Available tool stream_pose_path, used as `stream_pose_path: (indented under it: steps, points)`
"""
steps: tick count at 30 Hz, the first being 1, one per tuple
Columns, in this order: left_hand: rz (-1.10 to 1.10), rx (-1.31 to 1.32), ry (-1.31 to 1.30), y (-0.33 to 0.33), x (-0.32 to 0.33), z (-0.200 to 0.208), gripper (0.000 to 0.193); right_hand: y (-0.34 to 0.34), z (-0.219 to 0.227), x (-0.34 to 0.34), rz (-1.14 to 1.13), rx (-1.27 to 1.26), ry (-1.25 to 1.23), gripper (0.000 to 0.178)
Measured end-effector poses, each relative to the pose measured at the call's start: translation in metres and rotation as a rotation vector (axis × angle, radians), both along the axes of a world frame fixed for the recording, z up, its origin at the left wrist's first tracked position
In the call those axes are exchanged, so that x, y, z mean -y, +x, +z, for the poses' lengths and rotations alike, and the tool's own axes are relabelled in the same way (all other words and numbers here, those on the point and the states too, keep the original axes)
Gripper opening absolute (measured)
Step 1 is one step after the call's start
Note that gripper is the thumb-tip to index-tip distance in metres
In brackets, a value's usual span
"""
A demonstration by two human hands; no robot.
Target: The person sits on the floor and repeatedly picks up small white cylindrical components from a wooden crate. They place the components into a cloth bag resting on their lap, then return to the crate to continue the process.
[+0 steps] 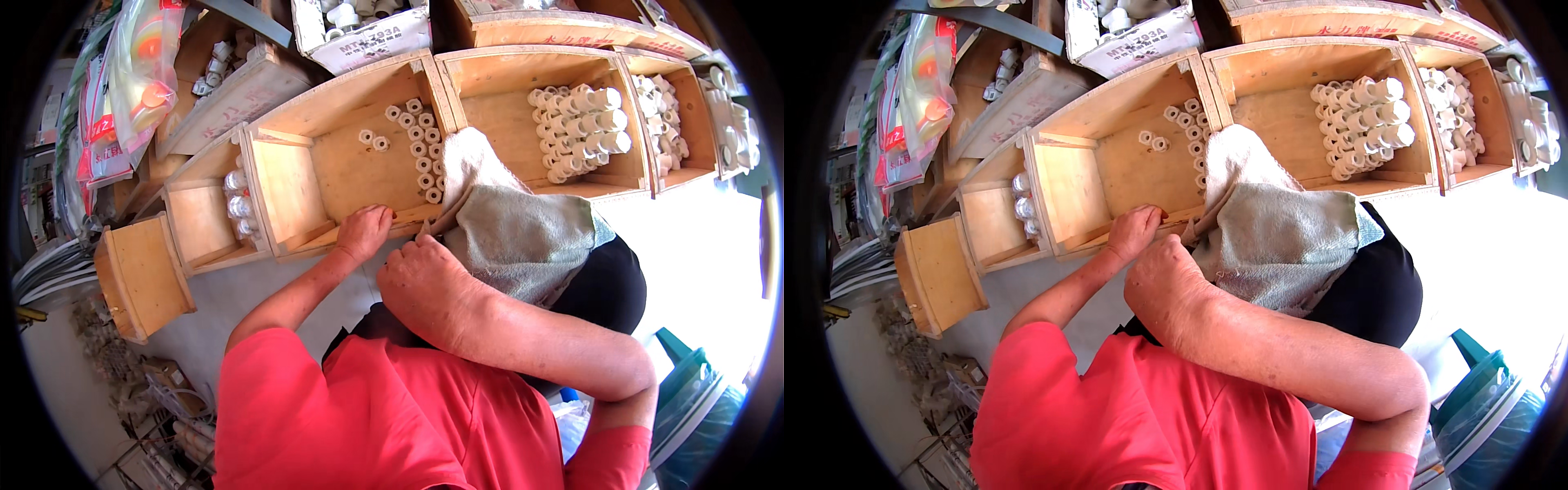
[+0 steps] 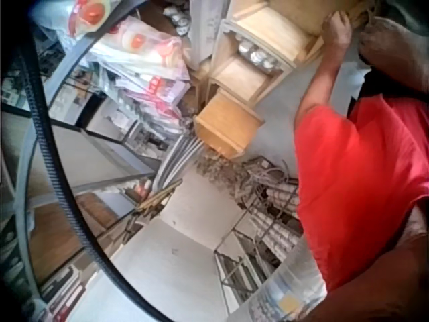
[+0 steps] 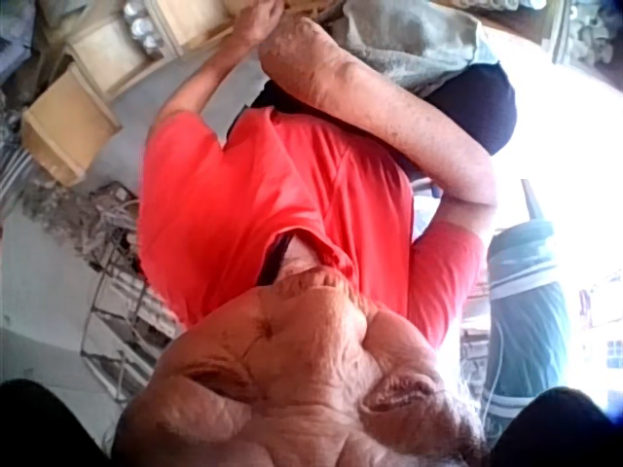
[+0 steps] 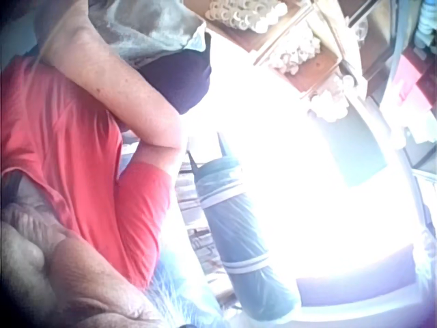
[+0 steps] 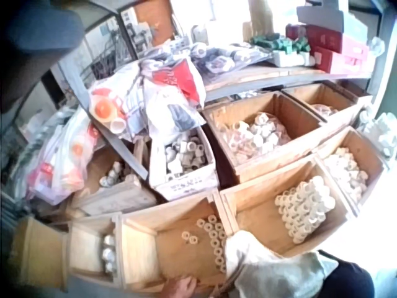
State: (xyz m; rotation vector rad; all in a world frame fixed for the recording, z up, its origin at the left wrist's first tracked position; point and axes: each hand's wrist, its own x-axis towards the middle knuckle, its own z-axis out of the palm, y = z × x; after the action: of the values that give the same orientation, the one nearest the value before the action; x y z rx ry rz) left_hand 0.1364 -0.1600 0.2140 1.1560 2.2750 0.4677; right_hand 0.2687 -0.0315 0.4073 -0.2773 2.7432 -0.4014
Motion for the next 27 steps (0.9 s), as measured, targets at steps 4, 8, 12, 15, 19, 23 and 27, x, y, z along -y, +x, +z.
stream_pose_path:
  steps: [4,8,12,15,19,23,27]
  points:
    - [0.135,0.272,0.043,-0.003,-0.004,-0.003,0.028,0.011,-0.029,-0.003,0.027,-0.065,0.038,0.012]
    - [0.258,0.394,0.219,0.016,-0.029,0.008,0.033,0.020,-0.033,-0.009,-0.024,0.006,0.114,0.012]
    - [0.234,0.539,0.179,0.034,-0.067,0.033,0.032,0.014,-0.033,-0.017,-0.057,0.011,0.122,0.013]
    - [0.244,0.603,0.246,0.042,-0.074,0.027,0.026,0.013,-0.029,-0.019,-0.089,0.028,0.155,0.014]
    - [0.325,0.630,0.250,0.046,-0.071,0.010,0.023,0.020,-0.025,-0.021,-0.099,0.028,0.198,0.014]
    - [0.116,0.365,0.064,0.030,-0.075,0.037,0.021,0.026,-0.024,-0.022,-0.128,0.028,0.186,0.015]
    - [0.083,0.209,0.269,0.005,-0.095,0.057,0.016,0.024,-0.015,-0.022,-0.111,0.093,0.139,0.017]
